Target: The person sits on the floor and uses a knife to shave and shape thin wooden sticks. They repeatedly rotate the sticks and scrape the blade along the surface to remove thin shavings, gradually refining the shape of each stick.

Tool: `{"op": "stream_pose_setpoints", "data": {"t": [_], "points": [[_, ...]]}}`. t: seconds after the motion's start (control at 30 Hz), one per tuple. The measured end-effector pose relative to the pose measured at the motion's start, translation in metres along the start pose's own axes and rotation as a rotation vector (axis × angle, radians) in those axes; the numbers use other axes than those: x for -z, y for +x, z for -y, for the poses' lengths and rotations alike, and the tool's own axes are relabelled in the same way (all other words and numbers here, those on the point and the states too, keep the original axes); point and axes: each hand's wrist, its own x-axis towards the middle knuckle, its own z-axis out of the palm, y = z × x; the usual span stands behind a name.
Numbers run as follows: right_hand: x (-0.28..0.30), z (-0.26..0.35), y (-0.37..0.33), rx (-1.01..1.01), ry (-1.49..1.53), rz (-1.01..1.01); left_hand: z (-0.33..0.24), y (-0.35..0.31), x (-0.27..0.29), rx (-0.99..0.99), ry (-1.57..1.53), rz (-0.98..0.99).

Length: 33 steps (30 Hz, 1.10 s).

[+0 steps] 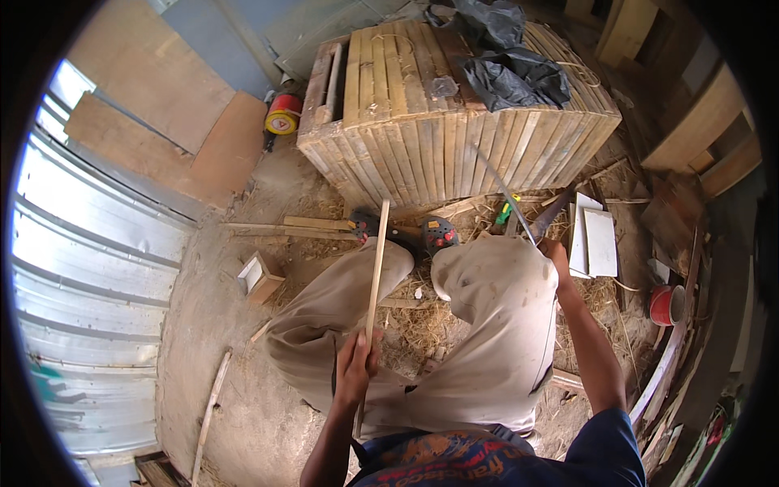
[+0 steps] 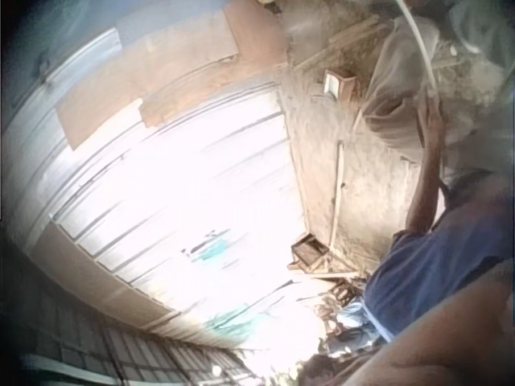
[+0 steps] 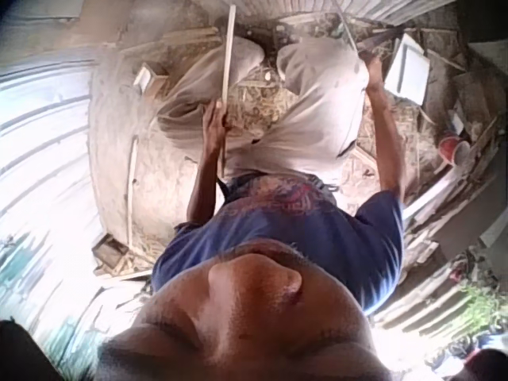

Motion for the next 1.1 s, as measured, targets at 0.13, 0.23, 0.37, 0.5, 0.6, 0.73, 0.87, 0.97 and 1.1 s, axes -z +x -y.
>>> {"op": "stream_pose_setpoints", "data": {"t": [0.13,0.23,0.37,0.5,0.6,0.73,0.87,0.97,1.1], "points": [[0.013,0.057,0.020,0.005,0.224,-0.079,-0.046,0.043,-0.027,-0.070,-0.266,0.075],[0.049,0.110,0.030,0.001,0.214,0.024,-0.072,0.064,-0.050,-0.129,-0.435,0.148],[0.069,0.158,0.035,0.078,0.247,-0.045,-0.086,0.069,-0.067,-0.174,-0.461,0.201],[0.071,0.178,0.039,0.082,0.142,-0.057,-0.087,0.079,-0.077,-0.249,-0.405,0.147],[0.073,0.184,0.036,0.123,0.069,-0.085,-0.085,0.086,-0.080,-0.269,-0.408,0.093],[0.076,0.190,0.025,0.138,0.202,0.098,-0.084,0.094,-0.075,-0.311,-0.351,0.101],[0.073,0.202,0.020,0.167,0.410,0.260,-0.081,0.100,-0.069,-0.321,-0.332,0.075],[0.070,0.214,0.026,0.091,0.219,0.232,-0.078,0.099,-0.066,-0.313,-0.341,0.057],[0.063,0.228,0.032,-0.026,0.157,0.178,-0.073,0.098,-0.064,-0.271,-0.350,0.019]]}}
